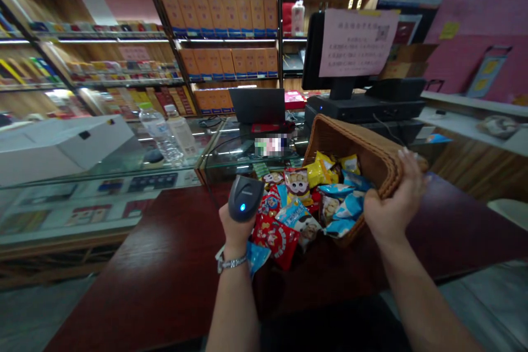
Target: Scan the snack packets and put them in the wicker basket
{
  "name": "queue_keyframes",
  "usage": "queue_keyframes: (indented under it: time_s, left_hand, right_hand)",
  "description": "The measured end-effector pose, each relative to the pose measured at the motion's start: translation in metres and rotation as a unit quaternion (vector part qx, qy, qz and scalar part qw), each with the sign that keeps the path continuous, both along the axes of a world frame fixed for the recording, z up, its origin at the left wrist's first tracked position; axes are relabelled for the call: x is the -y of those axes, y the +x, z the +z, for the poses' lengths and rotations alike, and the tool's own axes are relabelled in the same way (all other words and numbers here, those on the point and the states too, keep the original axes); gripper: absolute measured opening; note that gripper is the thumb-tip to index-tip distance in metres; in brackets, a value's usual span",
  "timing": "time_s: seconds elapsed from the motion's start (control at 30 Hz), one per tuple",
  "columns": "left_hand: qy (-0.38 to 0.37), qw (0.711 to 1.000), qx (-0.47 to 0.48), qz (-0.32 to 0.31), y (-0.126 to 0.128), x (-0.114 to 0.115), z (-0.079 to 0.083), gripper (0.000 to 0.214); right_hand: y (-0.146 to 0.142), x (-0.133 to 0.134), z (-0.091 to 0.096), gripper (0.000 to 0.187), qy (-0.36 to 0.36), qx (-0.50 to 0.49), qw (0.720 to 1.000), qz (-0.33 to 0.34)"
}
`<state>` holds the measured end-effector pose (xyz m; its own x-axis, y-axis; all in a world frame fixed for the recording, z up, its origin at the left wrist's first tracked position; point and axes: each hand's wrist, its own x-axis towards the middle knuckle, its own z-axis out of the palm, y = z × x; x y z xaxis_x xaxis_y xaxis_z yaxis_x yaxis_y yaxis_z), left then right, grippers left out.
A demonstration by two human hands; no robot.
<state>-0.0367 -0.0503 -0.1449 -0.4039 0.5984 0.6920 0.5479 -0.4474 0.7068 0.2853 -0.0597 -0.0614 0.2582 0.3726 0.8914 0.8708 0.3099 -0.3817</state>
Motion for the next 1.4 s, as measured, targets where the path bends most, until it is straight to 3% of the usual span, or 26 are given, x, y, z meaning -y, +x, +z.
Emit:
queue_keyframes:
  time_s: [0.33,0.47,0.7,1.03,1.23,1.3,1.4]
  left_hand:
    - [0.015,1.0,0.008,0.018,-0.003,0.0,-0.007,0.019]
    - [0.007,0.999,0.037,0.036,-0.004,-0.003,-0.012,0.021]
    - [0.004,1.0,0.01,0.022,0.002,0.001,-0.007,0.024]
    - [0.024,1.0,-0.02,0.0,0.004,0.002,0.001,0.019]
    - [0.027,0.999,-0.039,0.012,0.002,0.002,-0.001,0.019]
    - [0.018,0.999,-0.03,0.02,0.001,0.001,-0.005,0.018]
    - [0.024,0.999,-0.03,0.031,0.001,-0.001,-0.008,0.017]
  right_hand:
    - [-0.012,0.017,0.026,0.069,0.078,0.022,0.996,0.031]
    - [-0.015,0.004,0.024,0.059,0.09,0.043,0.994,0.052]
    - [-0.029,-0.029,0.012,0.047,0.075,0.03,0.996,0.027]
    - [-0.011,-0.041,0.034,0.041,0.192,0.042,0.98,0.034]
    - [-0.011,-0.062,0.043,0.03,0.116,0.007,0.992,0.048]
    - [-0.007,-0.073,0.044,0.03,0.146,0.003,0.986,0.076]
    - [-0.004,-0.092,0.046,0.031,0.267,0.021,0.954,0.136]
